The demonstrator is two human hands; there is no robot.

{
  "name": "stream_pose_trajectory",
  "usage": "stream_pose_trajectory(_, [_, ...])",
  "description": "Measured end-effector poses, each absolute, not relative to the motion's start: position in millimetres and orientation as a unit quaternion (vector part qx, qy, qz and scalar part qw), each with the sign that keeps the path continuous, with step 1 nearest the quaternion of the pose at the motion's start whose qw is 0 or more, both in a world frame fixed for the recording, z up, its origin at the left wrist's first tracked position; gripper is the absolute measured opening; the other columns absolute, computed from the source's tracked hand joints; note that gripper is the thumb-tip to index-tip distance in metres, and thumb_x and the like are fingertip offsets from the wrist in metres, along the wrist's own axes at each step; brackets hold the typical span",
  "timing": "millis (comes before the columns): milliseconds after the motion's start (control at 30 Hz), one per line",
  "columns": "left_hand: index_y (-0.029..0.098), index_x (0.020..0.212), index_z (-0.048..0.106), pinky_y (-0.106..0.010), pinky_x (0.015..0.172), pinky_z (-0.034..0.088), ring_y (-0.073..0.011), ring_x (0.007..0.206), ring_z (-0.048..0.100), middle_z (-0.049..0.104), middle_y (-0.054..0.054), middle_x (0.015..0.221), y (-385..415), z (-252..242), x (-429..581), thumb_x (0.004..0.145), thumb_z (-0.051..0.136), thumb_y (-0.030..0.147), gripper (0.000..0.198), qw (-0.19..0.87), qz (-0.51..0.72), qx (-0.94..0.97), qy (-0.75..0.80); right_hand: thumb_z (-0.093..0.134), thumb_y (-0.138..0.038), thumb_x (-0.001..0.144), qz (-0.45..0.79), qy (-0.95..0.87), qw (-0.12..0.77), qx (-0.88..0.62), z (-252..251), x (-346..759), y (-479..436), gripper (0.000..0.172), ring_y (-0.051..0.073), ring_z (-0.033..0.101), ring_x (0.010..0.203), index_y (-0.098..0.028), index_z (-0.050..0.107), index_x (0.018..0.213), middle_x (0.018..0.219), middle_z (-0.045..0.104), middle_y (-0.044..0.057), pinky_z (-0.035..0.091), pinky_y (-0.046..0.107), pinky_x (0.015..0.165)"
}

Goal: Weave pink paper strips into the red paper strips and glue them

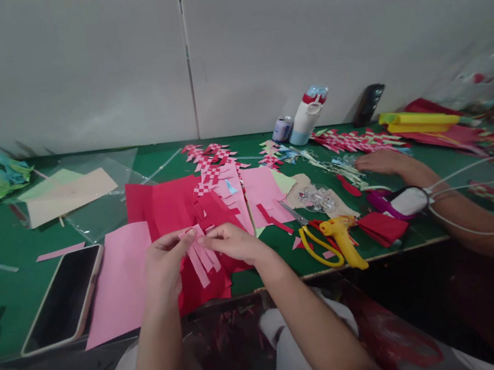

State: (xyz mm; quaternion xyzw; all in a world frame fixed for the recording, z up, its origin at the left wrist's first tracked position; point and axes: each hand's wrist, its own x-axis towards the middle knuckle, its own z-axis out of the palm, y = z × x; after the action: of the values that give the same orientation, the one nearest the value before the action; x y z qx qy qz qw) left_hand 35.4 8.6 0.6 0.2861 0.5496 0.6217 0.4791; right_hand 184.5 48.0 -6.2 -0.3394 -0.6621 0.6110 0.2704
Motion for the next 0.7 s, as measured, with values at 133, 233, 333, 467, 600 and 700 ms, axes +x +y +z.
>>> stream_pose_trajectory(133, [0.015,0.072,0.074,-0.025,0.063,0.049,-0.0132,0.064,0.060,0.070,-0.004,0.067,8,1,36,0.045,0.086,0.028,0.032,0.480,0.618,0.294,0.549,0.059,-0.059,0.077,0.616,-0.661,0.268,-0.334,-7,185,49,0.053,0.007,0.017,0.053,-0.019,0.034,0.053,0.056,0.019,-0.006,0.016,0.025,0.051])
stream_pose_trajectory(233, [0.015,0.073,0.073,-0.024,0.062,0.048,-0.0124,0.062,0.059,0.070,-0.003,0.067,8,0,35,0.047,0.085,0.027,0.031,0.481,0.614,0.301,0.549,0.060,-0.058,0.077,0.622,-0.657,0.261,-0.337,-7,184,48,0.052,0.007,0.018,0.052,-0.018,0.036,0.053,0.055,0.020,-0.007,0.017,0.025,0.051])
stream_pose_trajectory(333, [0.015,0.073,0.072,-0.024,0.061,0.047,-0.0130,0.062,0.059,0.068,-0.003,0.065,8,-2,35,0.048,0.084,0.028,0.031,0.481,0.611,0.307,0.549,0.062,-0.057,0.076,0.623,-0.655,0.256,-0.342,-6,183,48,0.052,0.006,0.020,0.051,-0.018,0.038,0.052,0.053,0.022,-0.007,0.018,0.025,0.051])
stream_pose_trajectory(467, [0.014,0.072,0.071,-0.022,0.060,0.046,-0.0122,0.062,0.058,0.066,-0.001,0.063,9,-2,34,0.052,0.082,0.029,0.027,0.467,0.621,0.318,0.543,0.066,-0.055,0.073,0.634,-0.650,0.243,-0.342,-2,186,50,0.043,0.008,0.041,0.055,-0.015,0.057,0.059,0.054,0.047,-0.004,0.032,0.023,0.058])
stream_pose_trajectory(600, [0.014,0.075,0.071,-0.018,0.058,0.045,-0.0094,0.062,0.057,0.066,0.000,0.066,8,4,27,0.055,0.081,0.030,0.027,0.430,0.658,0.280,0.552,0.065,-0.050,0.075,0.650,-0.615,0.258,-0.363,2,198,57,0.037,0.012,0.057,0.069,-0.013,0.070,0.077,0.075,0.069,0.005,0.043,0.025,0.070])
stream_pose_trajectory(700, [0.014,0.075,0.071,-0.015,0.054,0.044,-0.0080,0.061,0.057,0.066,0.001,0.067,4,12,16,0.056,0.079,0.025,0.024,0.411,0.686,0.232,0.553,0.060,-0.041,0.080,0.608,-0.613,0.311,-0.397,1,212,63,0.031,0.012,0.059,0.069,-0.014,0.073,0.085,0.080,0.072,0.006,0.045,0.025,0.071])
